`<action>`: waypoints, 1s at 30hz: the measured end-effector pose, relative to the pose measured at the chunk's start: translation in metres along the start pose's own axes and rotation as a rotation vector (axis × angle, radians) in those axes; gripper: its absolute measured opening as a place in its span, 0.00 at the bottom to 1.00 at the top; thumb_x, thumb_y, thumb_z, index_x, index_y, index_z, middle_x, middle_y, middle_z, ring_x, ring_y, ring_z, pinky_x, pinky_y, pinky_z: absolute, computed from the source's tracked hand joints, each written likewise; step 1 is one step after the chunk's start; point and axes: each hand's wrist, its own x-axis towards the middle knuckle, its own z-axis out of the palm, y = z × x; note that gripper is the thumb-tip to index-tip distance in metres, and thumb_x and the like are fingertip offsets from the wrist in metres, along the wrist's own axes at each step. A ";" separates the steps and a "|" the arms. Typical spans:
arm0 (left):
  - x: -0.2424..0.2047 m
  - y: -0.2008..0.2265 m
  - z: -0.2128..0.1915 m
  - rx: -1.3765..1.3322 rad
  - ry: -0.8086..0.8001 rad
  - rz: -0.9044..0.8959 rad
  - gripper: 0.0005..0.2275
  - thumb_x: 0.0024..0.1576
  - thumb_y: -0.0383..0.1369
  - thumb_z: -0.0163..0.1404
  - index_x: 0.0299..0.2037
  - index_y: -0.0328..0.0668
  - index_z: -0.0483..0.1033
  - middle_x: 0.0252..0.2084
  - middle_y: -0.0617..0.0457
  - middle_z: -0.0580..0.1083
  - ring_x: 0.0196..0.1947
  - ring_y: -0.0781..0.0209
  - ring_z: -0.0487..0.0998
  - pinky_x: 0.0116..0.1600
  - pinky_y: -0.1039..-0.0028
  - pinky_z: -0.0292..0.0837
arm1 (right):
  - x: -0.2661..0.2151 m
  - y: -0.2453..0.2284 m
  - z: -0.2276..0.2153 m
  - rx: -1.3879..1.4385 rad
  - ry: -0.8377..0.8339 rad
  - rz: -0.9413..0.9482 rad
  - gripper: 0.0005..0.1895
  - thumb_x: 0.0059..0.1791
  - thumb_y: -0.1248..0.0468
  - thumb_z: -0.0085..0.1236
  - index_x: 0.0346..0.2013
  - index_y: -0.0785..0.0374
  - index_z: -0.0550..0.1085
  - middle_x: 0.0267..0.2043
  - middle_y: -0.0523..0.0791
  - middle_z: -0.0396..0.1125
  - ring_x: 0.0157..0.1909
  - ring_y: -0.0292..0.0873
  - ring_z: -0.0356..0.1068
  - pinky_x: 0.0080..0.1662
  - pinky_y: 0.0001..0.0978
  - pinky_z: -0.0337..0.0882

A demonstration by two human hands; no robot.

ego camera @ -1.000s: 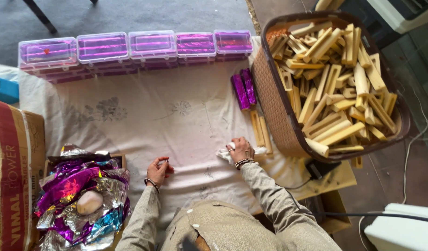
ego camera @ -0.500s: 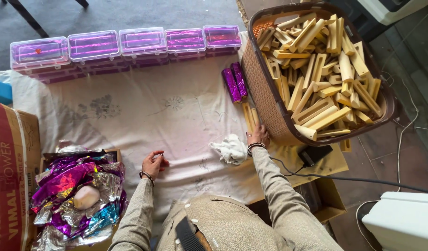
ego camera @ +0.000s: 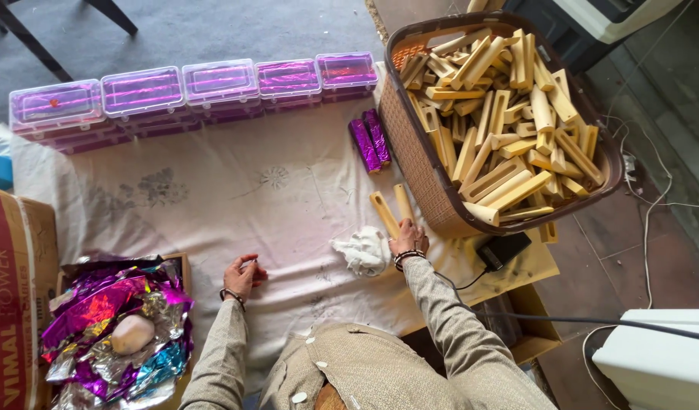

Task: The person picks up small wooden blocks from a basket, wipes them with a white cloth, and wraps them in shiny purple foil. The wrapped blocks are placed on the table next to other wrapped items.

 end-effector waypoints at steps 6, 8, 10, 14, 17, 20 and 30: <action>0.003 -0.021 0.010 -0.080 0.114 0.091 0.11 0.63 0.33 0.49 0.54 0.41 0.75 0.30 0.51 0.81 0.28 0.64 0.82 0.34 0.74 0.76 | -0.005 0.018 -0.004 0.177 0.192 -0.190 0.27 0.40 0.57 0.69 0.51 0.54 0.71 0.52 0.46 0.70 0.57 0.53 0.67 0.57 0.47 0.68; -0.021 -0.011 0.027 0.086 0.232 0.175 0.11 0.63 0.34 0.51 0.53 0.43 0.77 0.29 0.51 0.81 0.28 0.64 0.81 0.36 0.73 0.75 | -0.010 0.016 -0.018 0.201 0.219 -0.259 0.24 0.42 0.56 0.69 0.50 0.55 0.72 0.51 0.47 0.71 0.56 0.53 0.67 0.57 0.48 0.68; -0.038 -0.006 0.042 0.250 0.351 0.259 0.11 0.62 0.35 0.54 0.52 0.44 0.79 0.29 0.51 0.81 0.29 0.65 0.80 0.38 0.71 0.74 | -0.016 0.012 -0.036 0.224 0.247 -0.331 0.22 0.43 0.56 0.69 0.49 0.55 0.74 0.49 0.48 0.71 0.55 0.53 0.68 0.56 0.48 0.69; -0.056 -0.011 0.058 0.544 0.441 0.528 0.12 0.55 0.35 0.58 0.48 0.49 0.81 0.33 0.56 0.76 0.34 0.63 0.77 0.42 0.70 0.75 | -0.027 0.013 -0.061 0.639 -0.094 -0.387 0.16 0.49 0.55 0.64 0.48 0.59 0.77 0.45 0.46 0.75 0.46 0.43 0.76 0.47 0.36 0.77; -0.057 -0.004 0.061 0.573 0.429 0.557 0.11 0.54 0.35 0.58 0.46 0.50 0.82 0.33 0.55 0.74 0.35 0.60 0.75 0.43 0.68 0.74 | -0.025 0.017 -0.078 0.838 -0.163 -0.413 0.14 0.51 0.57 0.61 0.48 0.61 0.78 0.41 0.45 0.77 0.42 0.38 0.78 0.43 0.31 0.78; -0.051 -0.006 0.060 0.586 0.394 0.451 0.09 0.55 0.36 0.58 0.45 0.50 0.82 0.32 0.56 0.74 0.34 0.60 0.75 0.43 0.68 0.74 | -0.031 0.019 -0.121 0.902 -0.135 -0.394 0.13 0.52 0.59 0.60 0.48 0.62 0.78 0.39 0.46 0.78 0.40 0.37 0.78 0.41 0.29 0.77; -0.046 -0.012 0.063 0.691 0.394 0.354 0.08 0.56 0.36 0.58 0.44 0.53 0.83 0.35 0.56 0.76 0.36 0.60 0.77 0.46 0.67 0.74 | 0.024 0.133 -0.241 0.912 0.345 -0.370 0.09 0.56 0.66 0.57 0.50 0.60 0.79 0.43 0.47 0.77 0.45 0.37 0.77 0.46 0.28 0.77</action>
